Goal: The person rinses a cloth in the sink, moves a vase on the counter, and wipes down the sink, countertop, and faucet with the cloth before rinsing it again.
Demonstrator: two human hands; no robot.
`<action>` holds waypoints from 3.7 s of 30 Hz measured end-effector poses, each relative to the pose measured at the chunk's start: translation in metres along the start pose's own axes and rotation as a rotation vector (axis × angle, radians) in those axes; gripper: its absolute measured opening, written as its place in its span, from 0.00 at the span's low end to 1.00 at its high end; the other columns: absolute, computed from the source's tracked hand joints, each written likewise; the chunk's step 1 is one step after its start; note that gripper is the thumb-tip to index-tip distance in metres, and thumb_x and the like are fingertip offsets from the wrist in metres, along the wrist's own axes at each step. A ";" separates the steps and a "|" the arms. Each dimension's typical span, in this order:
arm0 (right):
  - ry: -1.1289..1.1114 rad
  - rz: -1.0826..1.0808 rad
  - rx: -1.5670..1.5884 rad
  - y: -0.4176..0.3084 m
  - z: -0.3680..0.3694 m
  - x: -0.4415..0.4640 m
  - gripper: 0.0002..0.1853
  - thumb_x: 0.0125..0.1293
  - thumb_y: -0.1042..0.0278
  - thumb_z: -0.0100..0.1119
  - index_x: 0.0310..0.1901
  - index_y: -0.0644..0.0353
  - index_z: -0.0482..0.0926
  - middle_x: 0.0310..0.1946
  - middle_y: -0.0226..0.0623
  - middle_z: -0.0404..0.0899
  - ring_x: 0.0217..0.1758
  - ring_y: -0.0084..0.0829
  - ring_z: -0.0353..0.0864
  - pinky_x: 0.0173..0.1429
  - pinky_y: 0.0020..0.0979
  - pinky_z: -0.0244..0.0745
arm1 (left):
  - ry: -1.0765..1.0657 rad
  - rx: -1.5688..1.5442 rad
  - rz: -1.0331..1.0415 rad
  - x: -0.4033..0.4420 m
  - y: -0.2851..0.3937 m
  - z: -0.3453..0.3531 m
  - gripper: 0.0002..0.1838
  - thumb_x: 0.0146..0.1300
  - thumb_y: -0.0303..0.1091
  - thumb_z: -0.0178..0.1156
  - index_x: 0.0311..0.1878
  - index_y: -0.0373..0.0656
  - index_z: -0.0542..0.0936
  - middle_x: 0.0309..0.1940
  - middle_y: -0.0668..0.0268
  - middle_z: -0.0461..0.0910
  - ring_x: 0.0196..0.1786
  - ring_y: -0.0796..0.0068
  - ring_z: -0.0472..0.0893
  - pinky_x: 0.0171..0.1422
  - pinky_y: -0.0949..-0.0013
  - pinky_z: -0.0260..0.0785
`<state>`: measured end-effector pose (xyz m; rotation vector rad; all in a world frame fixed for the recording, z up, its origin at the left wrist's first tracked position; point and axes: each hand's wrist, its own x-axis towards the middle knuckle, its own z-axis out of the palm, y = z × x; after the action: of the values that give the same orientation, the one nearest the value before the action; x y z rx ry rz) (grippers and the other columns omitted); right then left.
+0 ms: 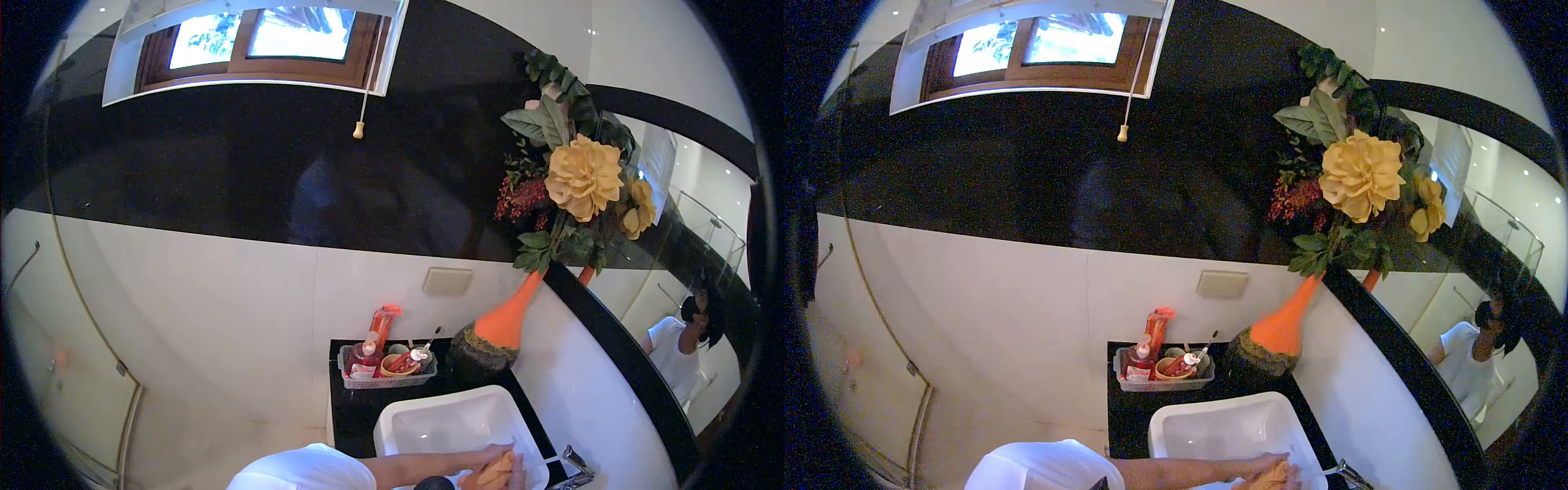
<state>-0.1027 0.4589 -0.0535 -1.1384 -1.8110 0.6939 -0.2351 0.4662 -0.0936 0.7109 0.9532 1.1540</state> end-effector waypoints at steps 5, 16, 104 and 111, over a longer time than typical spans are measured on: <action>0.110 0.016 0.018 0.021 -0.009 0.015 0.14 0.62 0.58 0.51 0.30 0.62 0.70 0.24 0.44 0.73 0.27 0.42 0.72 0.33 0.41 0.67 | -0.070 -0.174 -0.030 -0.003 0.011 -0.010 0.19 0.62 0.47 0.50 0.43 0.42 0.79 0.40 0.62 0.80 0.40 0.69 0.79 0.48 0.67 0.71; 0.266 -0.194 -0.088 -0.005 0.022 0.014 0.15 0.59 0.60 0.52 0.20 0.59 0.69 0.15 0.45 0.72 0.18 0.46 0.70 0.25 0.44 0.65 | -0.324 -0.330 -0.033 -0.002 0.017 0.048 0.20 0.61 0.49 0.51 0.43 0.42 0.80 0.39 0.62 0.80 0.40 0.69 0.79 0.47 0.67 0.71; -0.212 -0.046 -0.025 0.023 0.014 -0.015 0.17 0.65 0.56 0.50 0.47 0.62 0.74 0.44 0.41 0.77 0.47 0.36 0.76 0.55 0.34 0.69 | -0.083 0.099 0.037 -0.035 -0.005 0.001 0.24 0.59 0.53 0.51 0.44 0.40 0.78 0.45 0.59 0.78 0.48 0.65 0.77 0.54 0.61 0.68; -0.230 0.016 0.023 0.025 -0.011 -0.006 0.18 0.66 0.58 0.49 0.51 0.62 0.73 0.48 0.40 0.76 0.50 0.34 0.76 0.57 0.33 0.69 | -0.069 -0.006 0.065 -0.033 0.011 -0.013 0.25 0.61 0.55 0.49 0.49 0.44 0.75 0.49 0.61 0.76 0.52 0.66 0.75 0.58 0.60 0.67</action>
<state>-0.0812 0.4641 -0.0713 -1.0956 -1.9809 0.8829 -0.2552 0.4376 -0.0823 0.7763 0.8739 1.1815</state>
